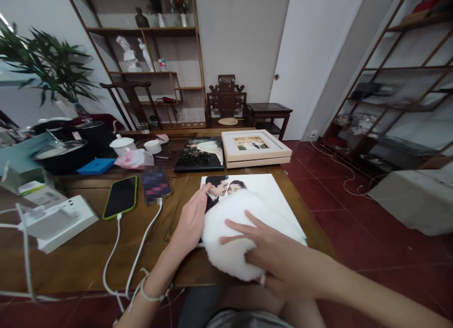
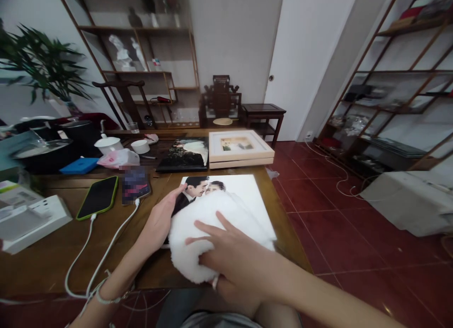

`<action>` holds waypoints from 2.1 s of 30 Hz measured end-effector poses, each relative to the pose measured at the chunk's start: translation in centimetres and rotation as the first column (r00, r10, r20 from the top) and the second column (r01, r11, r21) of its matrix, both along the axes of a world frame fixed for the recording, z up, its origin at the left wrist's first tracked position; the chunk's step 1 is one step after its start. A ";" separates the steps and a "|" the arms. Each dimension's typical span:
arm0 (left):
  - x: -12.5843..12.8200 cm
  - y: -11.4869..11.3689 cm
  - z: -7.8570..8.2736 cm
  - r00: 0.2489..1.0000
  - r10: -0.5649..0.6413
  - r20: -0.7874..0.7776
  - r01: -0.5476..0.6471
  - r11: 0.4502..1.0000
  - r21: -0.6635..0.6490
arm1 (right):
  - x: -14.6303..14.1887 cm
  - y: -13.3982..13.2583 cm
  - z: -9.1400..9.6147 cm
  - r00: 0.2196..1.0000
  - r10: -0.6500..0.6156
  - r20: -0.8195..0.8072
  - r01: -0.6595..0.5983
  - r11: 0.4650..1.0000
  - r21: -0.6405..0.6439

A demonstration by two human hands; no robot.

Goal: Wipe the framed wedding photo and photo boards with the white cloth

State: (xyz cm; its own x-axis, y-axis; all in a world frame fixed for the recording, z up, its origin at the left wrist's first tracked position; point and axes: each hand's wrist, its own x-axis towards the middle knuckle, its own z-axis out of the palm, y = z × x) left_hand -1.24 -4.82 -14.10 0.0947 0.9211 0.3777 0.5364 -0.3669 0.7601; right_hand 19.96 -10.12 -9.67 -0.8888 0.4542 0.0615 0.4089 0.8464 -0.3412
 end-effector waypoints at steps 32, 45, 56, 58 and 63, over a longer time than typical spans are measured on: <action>0.2 -0.1 -1.2 0.903 -0.117 -0.414 0.104 0.993 -0.056 | 3.8 11.2 -0.5 0.799 -0.597 -0.074 0.601 0.797 0.061; 0.3 0.3 -1.2 0.925 -0.115 -0.363 0.090 0.992 -0.087 | 4.1 -3.1 -1.1 0.952 -0.287 0.109 0.269 0.951 0.152; 0.2 0.1 -1.0 0.911 -0.126 -0.393 0.099 0.991 -0.090 | 4.4 10.0 -2.4 0.874 -0.486 0.006 0.467 0.843 0.266; 0.2 0.2 -1.1 0.911 -0.120 -0.394 0.092 0.992 -0.087 | 4.4 9.8 -2.6 0.875 -0.485 -0.003 0.469 0.844 0.261; 0.4 0.3 -1.2 0.906 -0.106 -0.411 0.076 0.993 -0.089 | 4.6 3.1 -2.4 0.902 -0.431 0.031 0.417 0.887 0.196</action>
State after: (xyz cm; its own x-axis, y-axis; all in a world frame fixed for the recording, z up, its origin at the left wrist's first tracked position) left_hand -0.87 -4.50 -15.26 0.3133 0.9233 0.2222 0.7752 -0.3838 0.5018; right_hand 24.53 -6.98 -12.04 -0.6192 0.7757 0.1221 0.7599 0.6311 -0.1558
